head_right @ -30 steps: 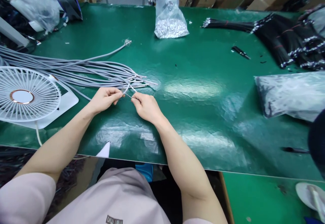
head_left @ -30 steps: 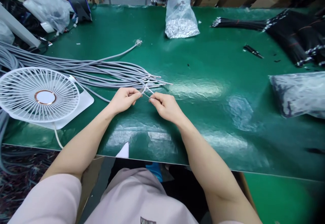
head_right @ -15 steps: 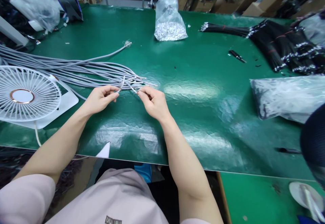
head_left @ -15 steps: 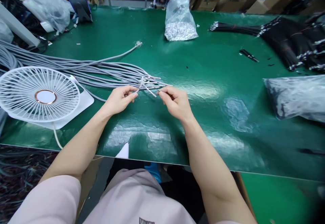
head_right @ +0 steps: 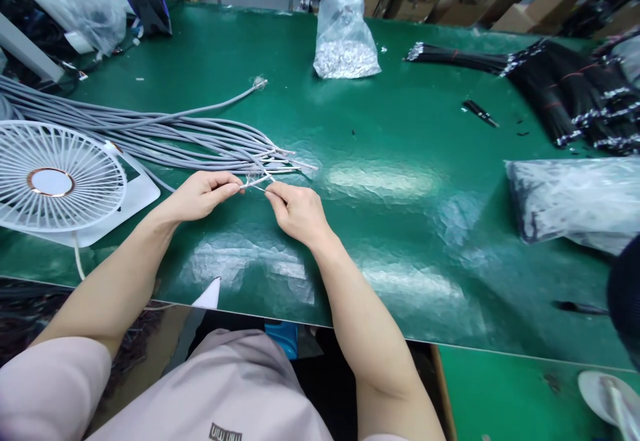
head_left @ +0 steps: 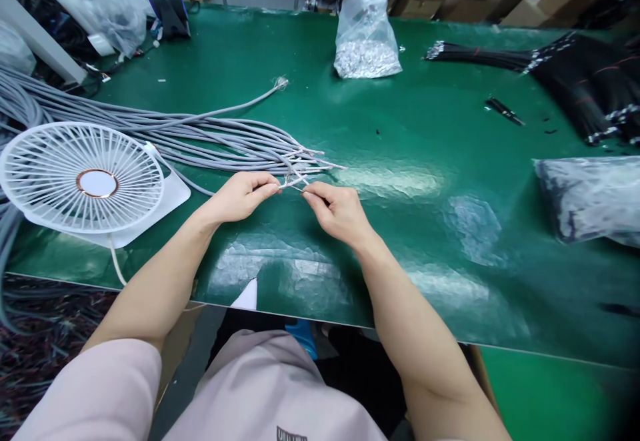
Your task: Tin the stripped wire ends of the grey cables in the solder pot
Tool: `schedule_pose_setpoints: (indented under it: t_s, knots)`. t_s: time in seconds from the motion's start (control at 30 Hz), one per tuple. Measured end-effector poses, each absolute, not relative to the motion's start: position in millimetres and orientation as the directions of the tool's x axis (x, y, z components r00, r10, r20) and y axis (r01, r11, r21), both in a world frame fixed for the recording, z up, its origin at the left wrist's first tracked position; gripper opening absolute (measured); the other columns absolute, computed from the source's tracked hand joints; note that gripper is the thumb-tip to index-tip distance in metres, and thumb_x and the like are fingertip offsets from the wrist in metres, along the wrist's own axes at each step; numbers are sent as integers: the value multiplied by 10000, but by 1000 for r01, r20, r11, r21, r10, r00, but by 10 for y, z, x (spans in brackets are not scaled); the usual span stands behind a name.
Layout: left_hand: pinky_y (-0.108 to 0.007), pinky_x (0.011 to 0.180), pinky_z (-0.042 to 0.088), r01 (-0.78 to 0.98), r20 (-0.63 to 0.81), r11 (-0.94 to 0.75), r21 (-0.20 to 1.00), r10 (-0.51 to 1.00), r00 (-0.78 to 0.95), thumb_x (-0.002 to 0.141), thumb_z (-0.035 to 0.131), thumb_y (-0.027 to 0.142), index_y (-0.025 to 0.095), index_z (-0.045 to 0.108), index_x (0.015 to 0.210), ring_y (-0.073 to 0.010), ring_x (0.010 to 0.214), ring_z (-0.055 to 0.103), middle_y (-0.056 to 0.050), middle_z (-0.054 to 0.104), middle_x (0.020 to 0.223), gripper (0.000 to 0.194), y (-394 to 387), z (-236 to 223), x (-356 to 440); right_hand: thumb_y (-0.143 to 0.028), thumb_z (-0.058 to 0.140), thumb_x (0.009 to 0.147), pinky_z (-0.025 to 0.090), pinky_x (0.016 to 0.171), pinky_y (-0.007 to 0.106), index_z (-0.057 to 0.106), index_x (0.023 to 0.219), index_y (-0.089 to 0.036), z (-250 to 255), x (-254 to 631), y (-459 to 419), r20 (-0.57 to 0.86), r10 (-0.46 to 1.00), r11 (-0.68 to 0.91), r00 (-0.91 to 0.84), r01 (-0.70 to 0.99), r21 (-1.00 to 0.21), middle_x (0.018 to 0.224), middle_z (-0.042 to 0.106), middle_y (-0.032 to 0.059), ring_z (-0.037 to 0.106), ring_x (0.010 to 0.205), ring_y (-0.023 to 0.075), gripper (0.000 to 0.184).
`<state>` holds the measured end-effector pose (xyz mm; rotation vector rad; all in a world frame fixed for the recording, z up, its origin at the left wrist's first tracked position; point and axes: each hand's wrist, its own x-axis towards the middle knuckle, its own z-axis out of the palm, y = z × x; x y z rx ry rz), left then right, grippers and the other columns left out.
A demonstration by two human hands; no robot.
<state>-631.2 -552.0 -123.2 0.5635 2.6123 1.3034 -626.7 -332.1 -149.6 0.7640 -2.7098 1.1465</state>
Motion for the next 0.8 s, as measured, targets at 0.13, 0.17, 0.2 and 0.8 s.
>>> schedule_pose_setpoints:
  t_s: [0.13,0.17,0.2,0.8]
  knots:
    - [-235,699,405,280,-1,562,778,446,-895,879,455,415,120,682,872,-125,689,521,-11,641,764,371,-5536,-1225,-6310,-264,476,903,339,578,258,682,814,-183,-1488,-6257,-3320,265,-454,580,-850,-508,-636,665,634,20,510,568,135,239]
    - [-234,696,401,280,-11,565,776,457,-889,881,457,416,119,684,876,-122,681,514,-7,632,747,374,-5540,-1219,-6308,-263,477,902,335,577,257,682,814,-183,-1488,-6257,-3319,263,-468,571,-844,-516,-639,664,633,18,505,566,132,237]
    - [-233,692,397,279,-22,565,776,467,-884,881,459,414,119,685,880,-119,672,506,-2,622,730,372,-5545,-1211,-6306,-262,479,900,331,577,256,682,813,-182,-1490,-6257,-3319,261,-480,560,-837,-522,-644,662,630,15,499,564,130,235]
    - [-212,497,265,101,-144,436,894,495,-857,834,540,424,105,692,884,-78,522,351,34,442,568,356,-5592,-1264,-6340,-315,526,840,305,539,245,595,647,-158,-1629,-6373,-3406,247,-457,345,-854,-426,-836,559,482,-26,389,530,94,259]
